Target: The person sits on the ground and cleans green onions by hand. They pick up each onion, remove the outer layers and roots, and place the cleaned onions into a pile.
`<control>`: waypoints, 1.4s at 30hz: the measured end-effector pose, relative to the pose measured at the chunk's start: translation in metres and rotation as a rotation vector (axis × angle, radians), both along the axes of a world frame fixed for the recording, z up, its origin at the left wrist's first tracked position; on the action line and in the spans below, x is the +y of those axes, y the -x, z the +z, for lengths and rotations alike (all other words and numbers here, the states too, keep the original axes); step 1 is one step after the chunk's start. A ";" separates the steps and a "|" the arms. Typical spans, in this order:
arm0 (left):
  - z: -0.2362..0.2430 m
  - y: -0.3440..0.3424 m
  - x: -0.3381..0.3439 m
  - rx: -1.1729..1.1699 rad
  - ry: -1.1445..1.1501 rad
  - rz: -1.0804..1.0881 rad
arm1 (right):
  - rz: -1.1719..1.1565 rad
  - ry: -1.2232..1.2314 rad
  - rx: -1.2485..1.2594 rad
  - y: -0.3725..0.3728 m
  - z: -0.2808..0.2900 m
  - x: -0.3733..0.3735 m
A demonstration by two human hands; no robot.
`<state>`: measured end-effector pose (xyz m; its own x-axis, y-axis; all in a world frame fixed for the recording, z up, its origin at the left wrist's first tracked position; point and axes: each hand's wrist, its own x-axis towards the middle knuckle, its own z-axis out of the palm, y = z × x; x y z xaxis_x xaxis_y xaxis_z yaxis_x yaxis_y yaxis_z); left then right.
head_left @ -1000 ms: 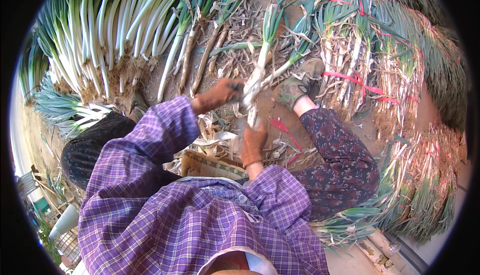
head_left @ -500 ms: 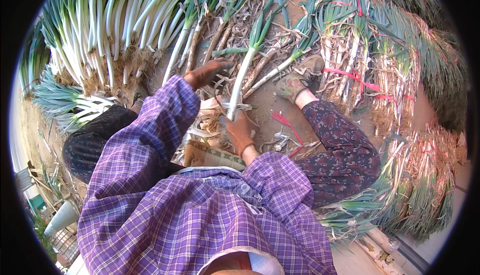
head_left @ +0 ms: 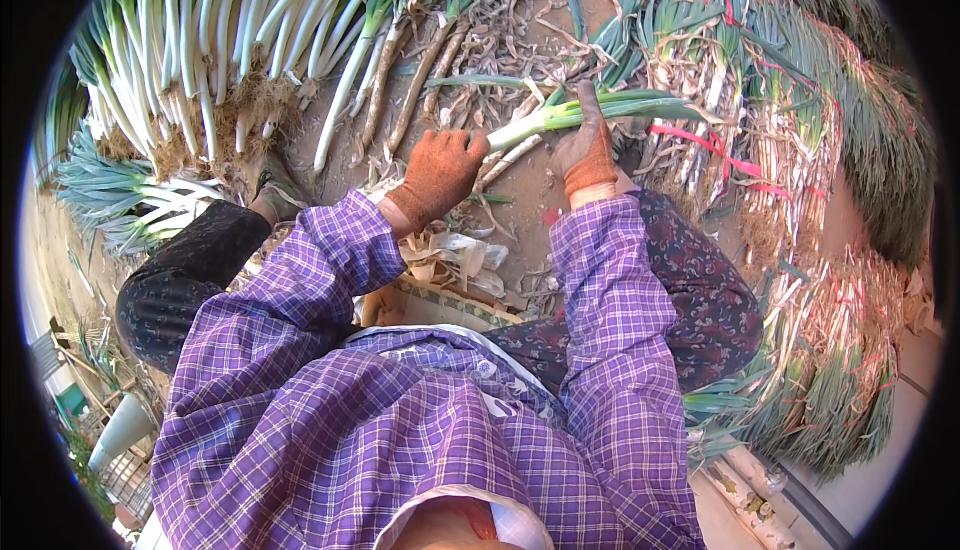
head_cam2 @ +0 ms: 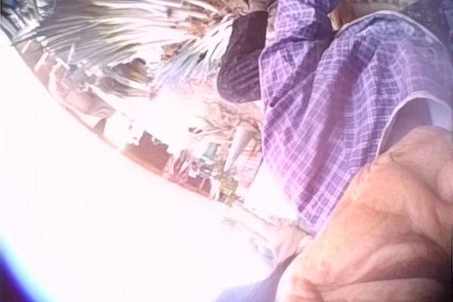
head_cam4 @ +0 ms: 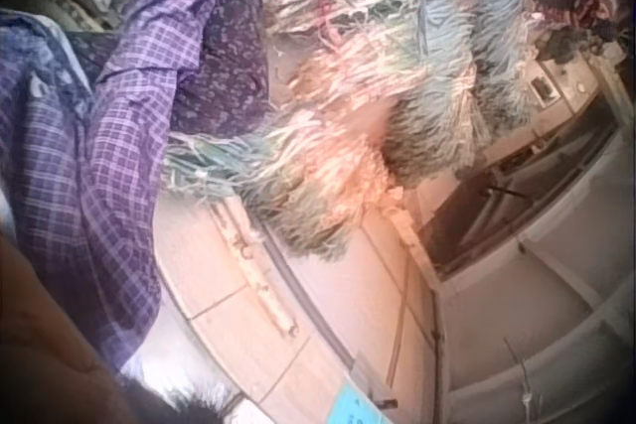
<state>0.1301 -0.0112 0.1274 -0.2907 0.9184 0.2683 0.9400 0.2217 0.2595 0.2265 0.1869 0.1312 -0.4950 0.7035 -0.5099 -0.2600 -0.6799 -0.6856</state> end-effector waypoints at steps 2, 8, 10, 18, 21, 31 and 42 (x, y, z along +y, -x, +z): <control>-0.006 -0.009 -0.009 -0.070 0.003 -0.039 | -0.123 0.101 0.117 -0.013 -0.021 -0.008; -0.009 -0.014 0.022 -1.393 0.085 0.148 | -0.186 0.170 0.242 -0.031 -0.039 -0.046; 0.001 -0.018 0.047 -1.461 0.084 0.162 | -0.145 0.136 0.278 -0.030 -0.026 -0.054; 0.013 -0.028 0.041 -0.966 0.058 0.206 | -0.090 0.107 0.352 -0.044 -0.003 -0.062; 0.031 -0.027 0.039 0.027 0.103 0.035 | -0.015 0.062 0.339 -0.043 0.029 -0.046; -0.103 0.105 -0.153 -0.163 1.036 0.386 | -0.061 -0.159 0.401 -0.086 0.112 0.079; 0.035 -0.048 0.060 -1.351 -0.277 0.112 | -0.152 -0.041 0.352 -0.023 0.026 -0.020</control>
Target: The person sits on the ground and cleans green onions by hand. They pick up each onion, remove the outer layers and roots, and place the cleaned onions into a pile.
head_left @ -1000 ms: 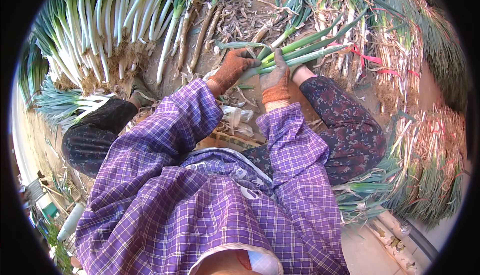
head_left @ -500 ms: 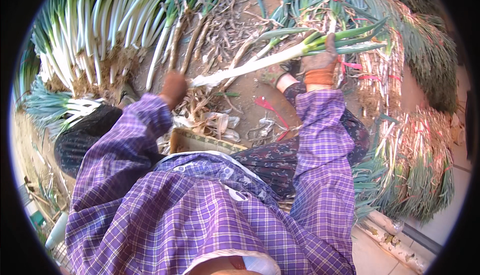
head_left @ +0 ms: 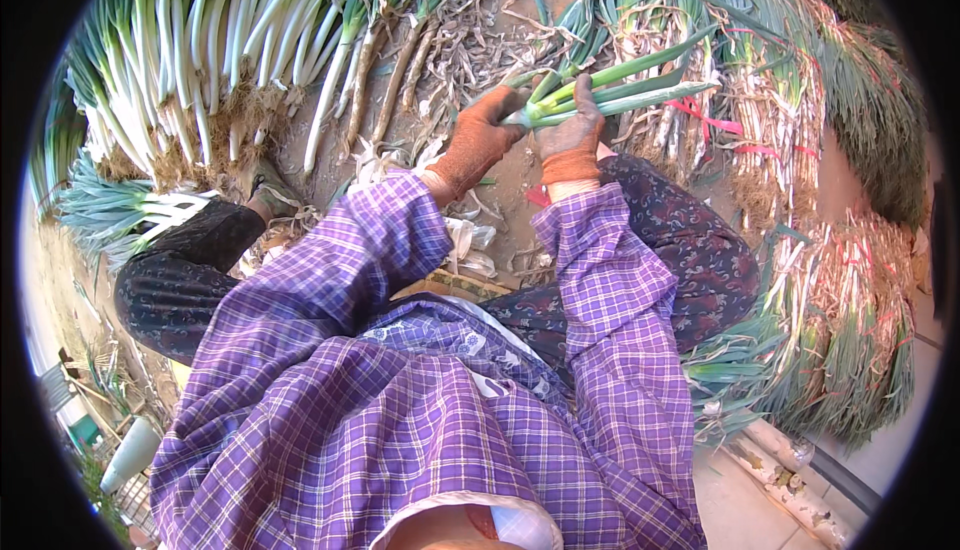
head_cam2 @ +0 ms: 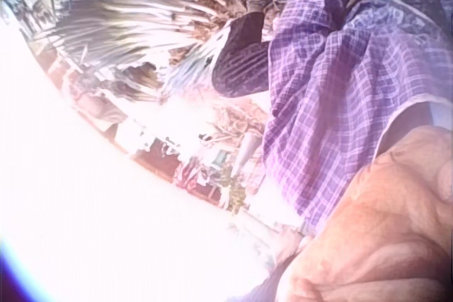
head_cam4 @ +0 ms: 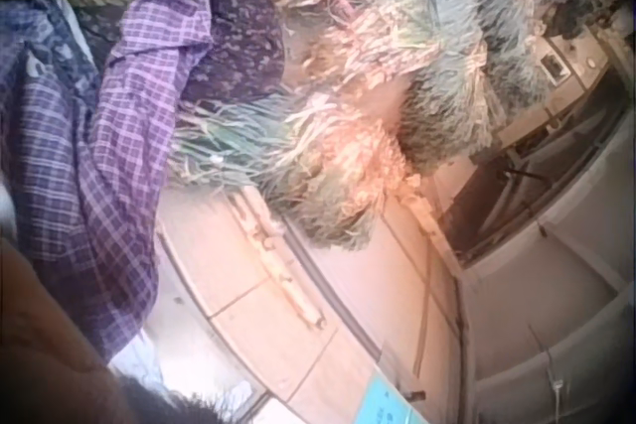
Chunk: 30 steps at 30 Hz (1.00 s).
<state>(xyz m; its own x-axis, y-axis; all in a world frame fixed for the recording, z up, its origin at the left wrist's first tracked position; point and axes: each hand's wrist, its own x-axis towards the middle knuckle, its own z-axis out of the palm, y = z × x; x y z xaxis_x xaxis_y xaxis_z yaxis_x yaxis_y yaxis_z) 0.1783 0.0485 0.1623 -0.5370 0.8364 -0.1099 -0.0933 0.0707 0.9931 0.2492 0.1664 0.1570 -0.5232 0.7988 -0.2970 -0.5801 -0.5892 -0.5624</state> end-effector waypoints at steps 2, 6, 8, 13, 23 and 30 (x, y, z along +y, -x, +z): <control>-0.015 -0.005 0.000 -0.153 -0.043 0.088 | 0.035 0.038 -0.078 -0.003 0.002 -0.014; -0.037 -0.009 -0.005 0.352 -0.062 0.130 | -0.047 0.083 -0.085 -0.007 -0.022 -0.018; -0.025 -0.013 -0.018 0.870 -0.041 0.114 | -0.042 0.146 -0.078 -0.007 -0.026 -0.025; 0.000 -0.002 -0.058 0.733 -0.088 -0.063 | -0.017 0.124 -0.051 -0.015 -0.024 -0.025; -0.013 -0.005 -0.026 0.389 -0.080 0.075 | -0.064 0.031 -0.020 0.002 0.001 -0.040; -0.058 0.013 -0.087 -0.124 -0.001 -0.038 | 0.003 0.064 -0.041 -0.015 -0.006 -0.025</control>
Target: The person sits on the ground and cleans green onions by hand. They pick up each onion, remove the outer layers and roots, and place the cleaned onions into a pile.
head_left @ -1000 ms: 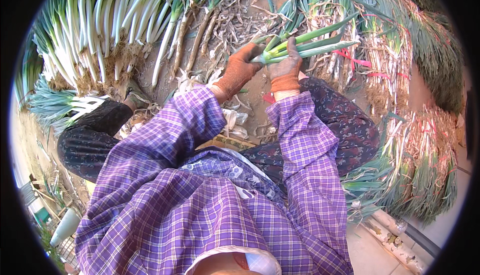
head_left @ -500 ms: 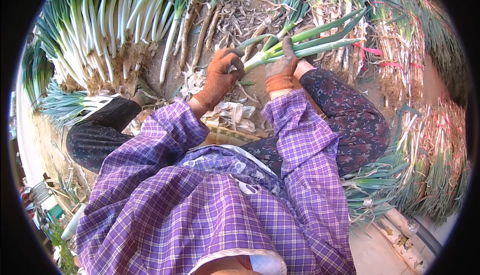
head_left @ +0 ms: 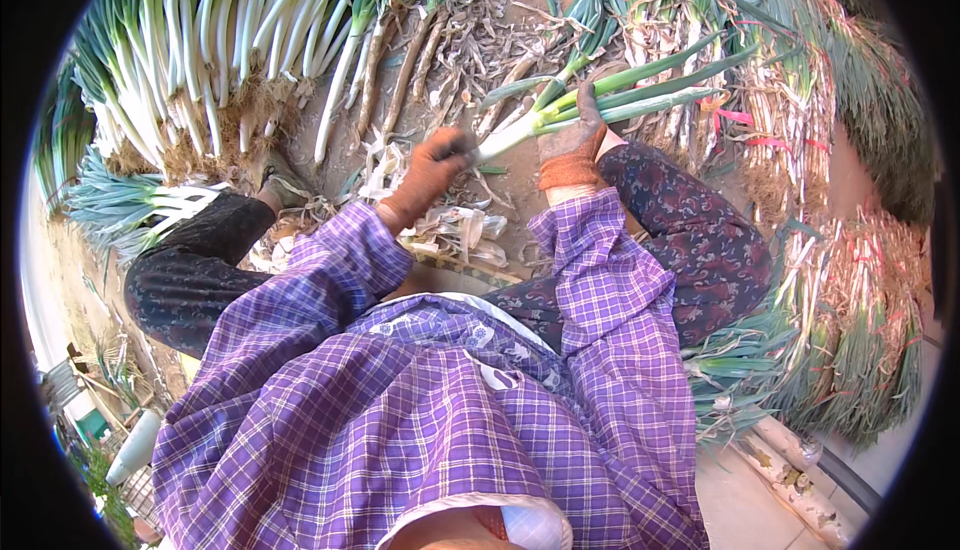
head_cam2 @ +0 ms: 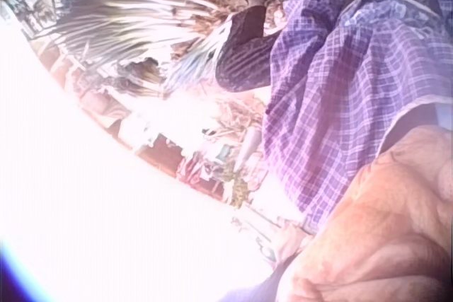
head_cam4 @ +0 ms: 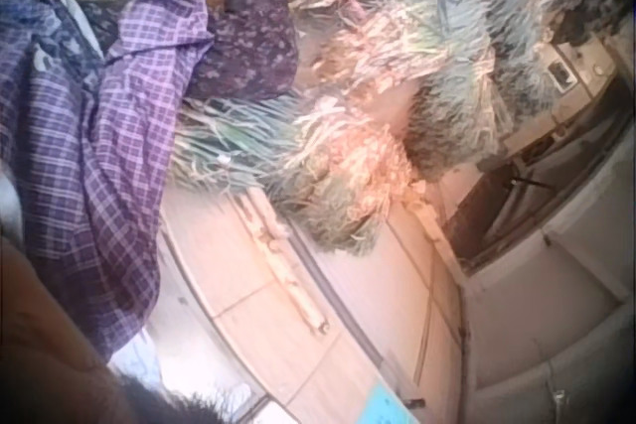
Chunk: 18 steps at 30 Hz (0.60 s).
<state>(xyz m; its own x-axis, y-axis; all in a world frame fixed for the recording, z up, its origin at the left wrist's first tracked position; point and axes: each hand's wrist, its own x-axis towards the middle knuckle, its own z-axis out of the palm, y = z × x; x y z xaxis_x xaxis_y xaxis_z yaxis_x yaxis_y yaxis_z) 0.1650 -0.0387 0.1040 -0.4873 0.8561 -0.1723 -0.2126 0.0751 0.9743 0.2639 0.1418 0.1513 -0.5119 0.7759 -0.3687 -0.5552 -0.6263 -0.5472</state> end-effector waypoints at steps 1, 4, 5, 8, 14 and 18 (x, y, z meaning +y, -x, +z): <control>0.021 0.004 0.007 -0.020 -0.012 -0.002 | 0.006 0.004 0.000 0.000 0.007 0.002; 0.049 0.008 0.019 0.297 -0.055 -0.058 | -0.040 -0.048 0.038 0.008 0.022 0.006; 0.056 0.007 0.026 0.419 0.021 -0.063 | -0.030 -0.087 0.053 0.009 0.030 0.006; 0.080 0.006 0.060 0.283 0.040 -0.074 | 0.093 -0.095 0.127 0.012 0.043 0.003; 0.063 0.019 0.064 0.204 0.022 -0.178 | -0.008 -0.239 -0.083 0.012 0.024 -0.018; 0.044 0.023 0.057 0.462 -0.059 -0.222 | 0.073 -0.227 -0.100 0.012 0.016 -0.029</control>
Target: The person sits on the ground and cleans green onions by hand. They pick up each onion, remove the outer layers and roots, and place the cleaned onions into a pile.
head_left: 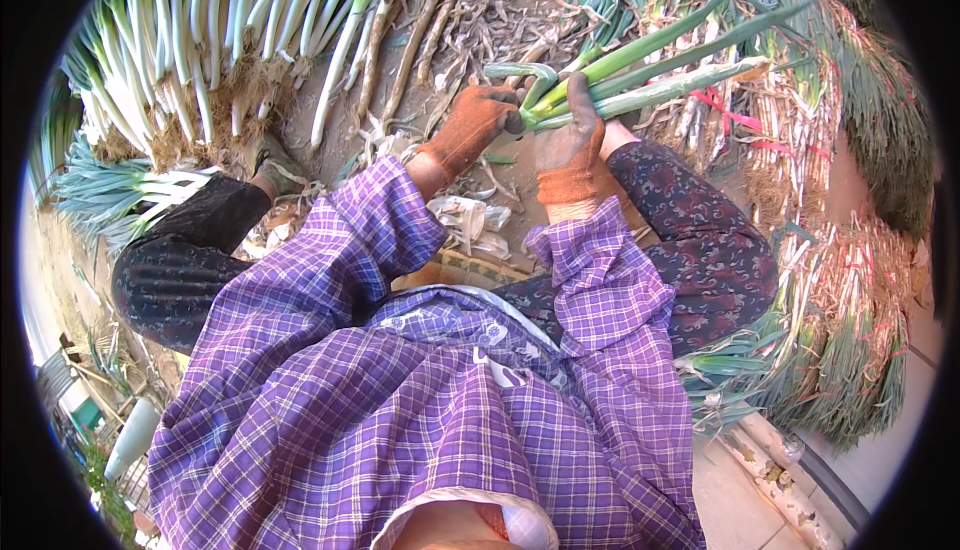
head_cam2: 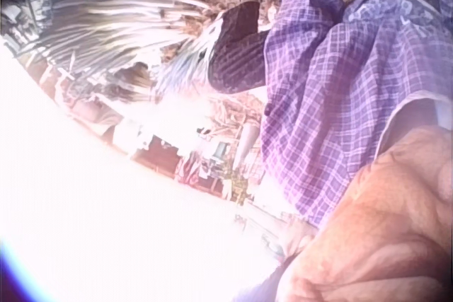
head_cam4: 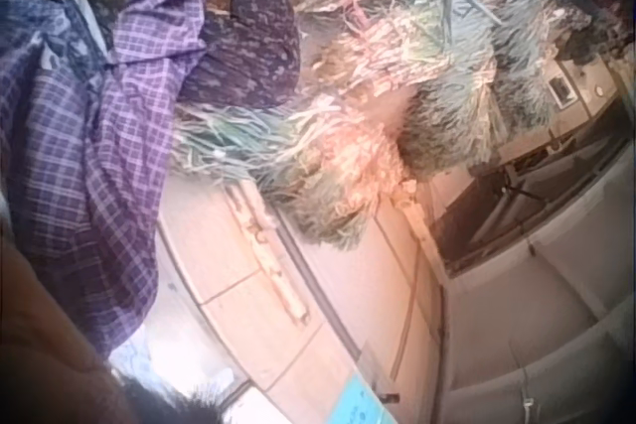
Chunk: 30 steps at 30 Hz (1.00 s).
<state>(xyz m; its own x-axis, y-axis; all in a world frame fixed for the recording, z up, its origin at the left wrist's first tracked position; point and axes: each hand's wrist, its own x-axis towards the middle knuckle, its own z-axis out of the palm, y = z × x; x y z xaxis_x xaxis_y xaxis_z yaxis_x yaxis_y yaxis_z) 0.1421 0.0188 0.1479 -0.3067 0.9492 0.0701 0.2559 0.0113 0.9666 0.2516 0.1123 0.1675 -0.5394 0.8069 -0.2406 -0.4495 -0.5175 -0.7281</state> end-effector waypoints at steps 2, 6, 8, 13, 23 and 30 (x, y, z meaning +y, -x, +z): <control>-0.002 -0.008 -0.007 -0.074 0.270 0.099 | 0.060 0.064 0.023 -0.005 0.002 -0.004; 0.002 -0.010 -0.034 -0.147 0.476 0.208 | -0.044 0.067 0.015 -0.003 0.007 -0.007; -0.031 0.002 -0.044 -0.332 0.235 0.156 | -0.124 0.014 0.019 0.001 -0.010 -0.001; 0.030 -0.018 -0.027 0.593 0.028 0.194 | -0.167 0.120 0.080 0.011 -0.010 -0.002; 0.054 0.021 -0.029 1.222 -0.052 -0.342 | -0.189 0.100 0.074 0.032 0.017 0.044; -0.045 0.063 -0.204 1.195 0.922 -0.665 | -0.183 0.150 0.043 -0.004 0.025 0.171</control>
<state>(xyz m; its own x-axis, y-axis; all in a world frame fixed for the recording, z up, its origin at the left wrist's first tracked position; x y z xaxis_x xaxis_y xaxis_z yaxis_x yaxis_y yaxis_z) 0.0786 -0.1855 0.1030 -0.0452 0.7371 -0.6743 0.9989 0.0253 -0.0393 0.2554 0.2829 0.1922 -0.3996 0.8492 -0.3452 -0.5744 -0.5254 -0.6277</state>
